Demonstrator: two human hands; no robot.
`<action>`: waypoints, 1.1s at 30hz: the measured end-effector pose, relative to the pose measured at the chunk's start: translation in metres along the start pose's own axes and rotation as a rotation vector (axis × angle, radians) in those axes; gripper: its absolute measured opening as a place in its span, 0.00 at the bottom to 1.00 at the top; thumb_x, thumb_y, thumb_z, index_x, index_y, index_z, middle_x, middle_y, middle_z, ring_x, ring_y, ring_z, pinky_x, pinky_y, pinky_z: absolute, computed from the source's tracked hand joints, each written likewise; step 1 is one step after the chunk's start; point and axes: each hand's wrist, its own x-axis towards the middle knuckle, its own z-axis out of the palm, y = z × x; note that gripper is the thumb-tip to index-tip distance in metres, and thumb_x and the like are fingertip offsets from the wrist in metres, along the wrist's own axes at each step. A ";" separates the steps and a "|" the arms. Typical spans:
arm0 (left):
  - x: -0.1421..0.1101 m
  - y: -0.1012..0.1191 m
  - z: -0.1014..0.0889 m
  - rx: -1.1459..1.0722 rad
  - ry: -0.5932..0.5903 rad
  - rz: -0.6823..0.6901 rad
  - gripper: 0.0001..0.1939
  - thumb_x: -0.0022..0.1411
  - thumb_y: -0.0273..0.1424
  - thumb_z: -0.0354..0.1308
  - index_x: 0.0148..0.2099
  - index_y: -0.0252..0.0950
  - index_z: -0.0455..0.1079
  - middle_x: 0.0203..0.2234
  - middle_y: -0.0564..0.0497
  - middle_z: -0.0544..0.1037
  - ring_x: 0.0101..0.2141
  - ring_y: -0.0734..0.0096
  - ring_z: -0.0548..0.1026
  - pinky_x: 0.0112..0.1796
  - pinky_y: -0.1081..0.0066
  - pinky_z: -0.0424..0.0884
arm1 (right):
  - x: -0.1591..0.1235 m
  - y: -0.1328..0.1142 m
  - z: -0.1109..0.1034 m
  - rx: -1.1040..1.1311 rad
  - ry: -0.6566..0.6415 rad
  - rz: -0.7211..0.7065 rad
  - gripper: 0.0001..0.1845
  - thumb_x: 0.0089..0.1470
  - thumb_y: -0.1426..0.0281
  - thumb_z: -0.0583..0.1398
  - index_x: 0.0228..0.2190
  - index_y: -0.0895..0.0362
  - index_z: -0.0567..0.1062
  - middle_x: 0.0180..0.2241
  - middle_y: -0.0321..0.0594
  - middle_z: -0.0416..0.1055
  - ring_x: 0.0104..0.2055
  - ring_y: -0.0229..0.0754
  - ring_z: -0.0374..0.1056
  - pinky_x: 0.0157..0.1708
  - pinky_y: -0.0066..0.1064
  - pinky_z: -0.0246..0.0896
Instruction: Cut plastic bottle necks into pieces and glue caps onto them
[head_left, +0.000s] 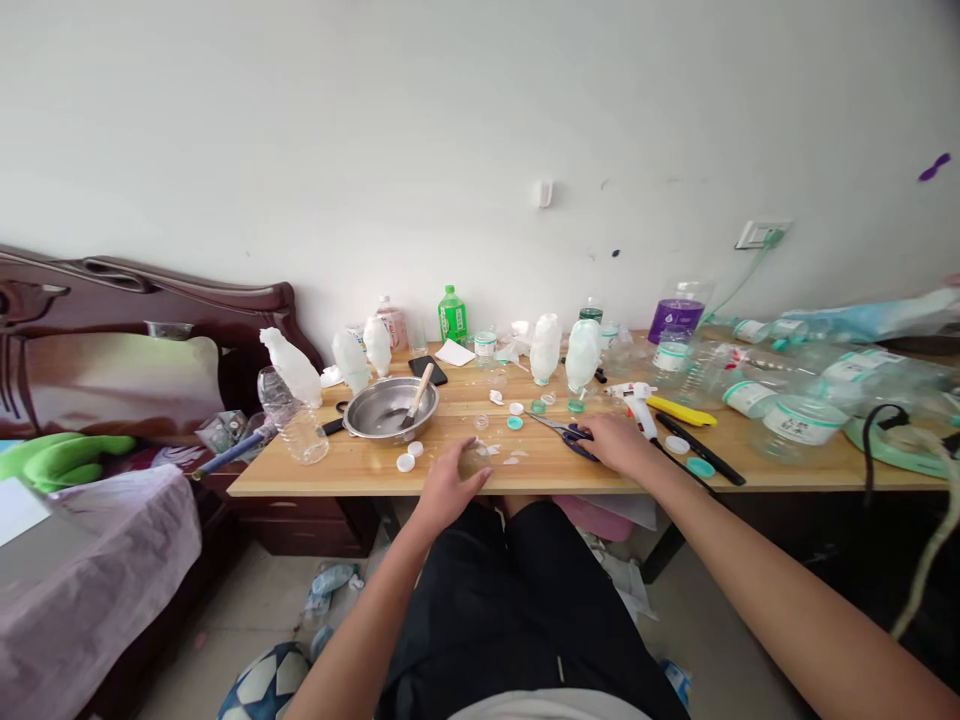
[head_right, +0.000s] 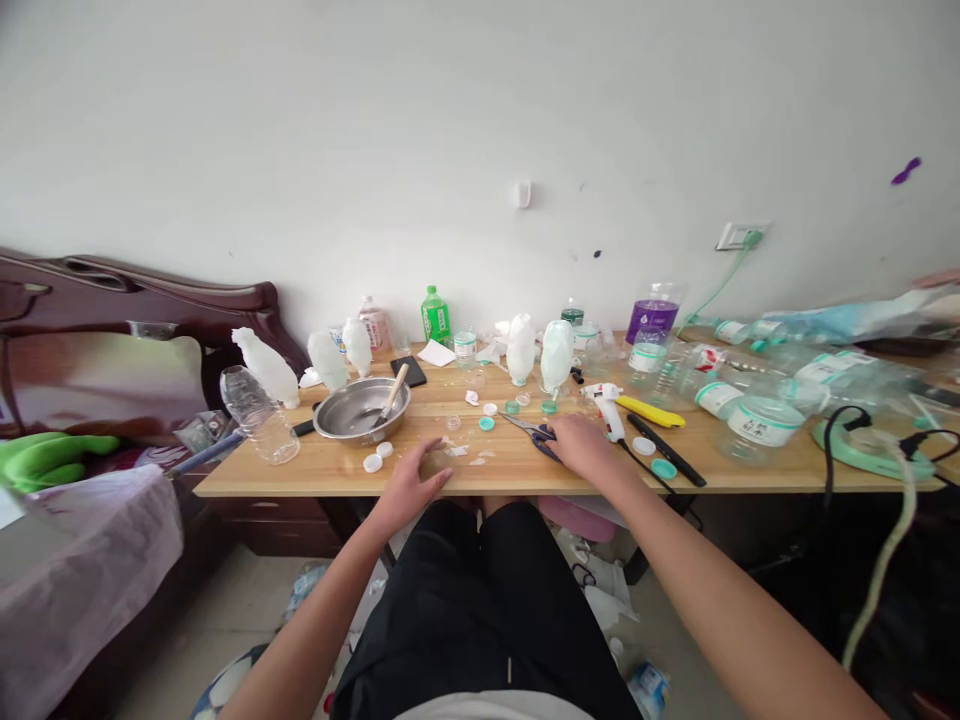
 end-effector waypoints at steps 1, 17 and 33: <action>0.001 0.000 -0.001 -0.006 -0.013 -0.003 0.21 0.46 0.30 0.71 0.45 0.42 0.76 0.47 0.45 0.78 0.52 0.52 0.72 0.58 0.55 0.59 | -0.001 0.000 0.000 0.005 0.008 0.013 0.13 0.59 0.60 0.60 0.36 0.59 0.76 0.39 0.41 0.75 0.43 0.43 0.70 0.47 0.42 0.63; -0.001 0.008 0.015 0.062 0.147 0.139 0.16 0.53 0.34 0.67 0.45 0.41 0.73 0.41 0.47 0.72 0.44 0.59 0.72 0.50 0.63 0.66 | -0.068 -0.046 -0.047 0.593 0.173 -0.172 0.18 0.56 0.61 0.57 0.47 0.53 0.72 0.50 0.46 0.70 0.52 0.48 0.68 0.53 0.40 0.63; -0.009 -0.014 0.028 0.078 0.185 0.116 0.19 0.55 0.39 0.66 0.48 0.41 0.71 0.45 0.42 0.76 0.53 0.49 0.69 0.59 0.57 0.55 | -0.075 -0.074 -0.030 0.459 0.082 -0.144 0.16 0.58 0.58 0.55 0.32 0.54 0.79 0.33 0.41 0.71 0.35 0.44 0.69 0.35 0.32 0.63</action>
